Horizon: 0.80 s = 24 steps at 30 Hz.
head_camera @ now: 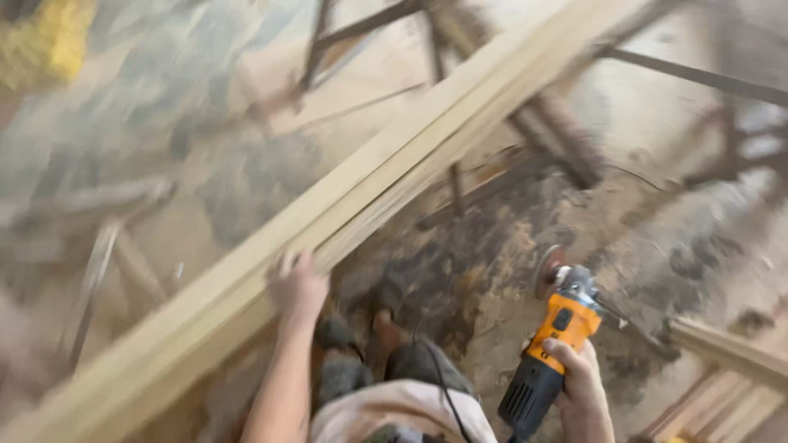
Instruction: The person uses an angle grinder with a sanding disc to smooth the surface of wooden planks resting on sawhorses. They move the tool back and forth along the length of the wood, generating sawdust.
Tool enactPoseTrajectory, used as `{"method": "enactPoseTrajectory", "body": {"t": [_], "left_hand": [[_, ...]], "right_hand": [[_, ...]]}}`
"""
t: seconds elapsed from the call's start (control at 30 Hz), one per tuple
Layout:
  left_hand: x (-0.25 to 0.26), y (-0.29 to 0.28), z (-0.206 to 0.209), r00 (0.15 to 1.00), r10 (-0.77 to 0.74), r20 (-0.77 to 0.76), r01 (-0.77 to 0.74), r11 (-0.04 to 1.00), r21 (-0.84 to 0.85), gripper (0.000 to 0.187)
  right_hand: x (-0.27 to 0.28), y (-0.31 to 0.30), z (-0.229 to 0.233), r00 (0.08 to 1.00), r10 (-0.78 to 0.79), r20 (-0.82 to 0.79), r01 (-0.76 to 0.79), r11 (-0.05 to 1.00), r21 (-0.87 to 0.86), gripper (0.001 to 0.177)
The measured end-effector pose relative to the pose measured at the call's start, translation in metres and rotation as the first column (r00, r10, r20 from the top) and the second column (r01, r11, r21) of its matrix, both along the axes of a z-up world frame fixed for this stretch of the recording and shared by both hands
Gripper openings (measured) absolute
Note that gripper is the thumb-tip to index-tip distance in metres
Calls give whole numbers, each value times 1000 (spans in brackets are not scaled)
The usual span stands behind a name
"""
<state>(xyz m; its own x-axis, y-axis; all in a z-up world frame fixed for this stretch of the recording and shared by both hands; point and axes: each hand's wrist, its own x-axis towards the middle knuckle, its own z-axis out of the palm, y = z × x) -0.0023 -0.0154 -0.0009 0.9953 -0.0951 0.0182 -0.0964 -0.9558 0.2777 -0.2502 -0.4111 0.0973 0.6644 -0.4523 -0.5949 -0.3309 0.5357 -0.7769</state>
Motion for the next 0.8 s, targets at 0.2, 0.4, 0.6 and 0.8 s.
{"method": "enactPoseTrajectory", "body": {"t": [0.2,0.4,0.6,0.8], "left_hand": [[-34,-9,37,982,111,154,-89,985,-147,50],[-170,92,75,989,127,78,-69,856,-513,42],[-367,310,57,923,369,112,-264,815,-515,31],[-522,480,60,628,776,61,-580,519,-627,23]], "right_hand": [[12,41,10,958,284,-34,-284,959,2,53],[17,157,11,847,512,142,-475,850,-228,59],[-25,353,61,751,560,351,-473,826,-306,49],[-43,548,122,670,649,362,-598,760,-257,51]]}}
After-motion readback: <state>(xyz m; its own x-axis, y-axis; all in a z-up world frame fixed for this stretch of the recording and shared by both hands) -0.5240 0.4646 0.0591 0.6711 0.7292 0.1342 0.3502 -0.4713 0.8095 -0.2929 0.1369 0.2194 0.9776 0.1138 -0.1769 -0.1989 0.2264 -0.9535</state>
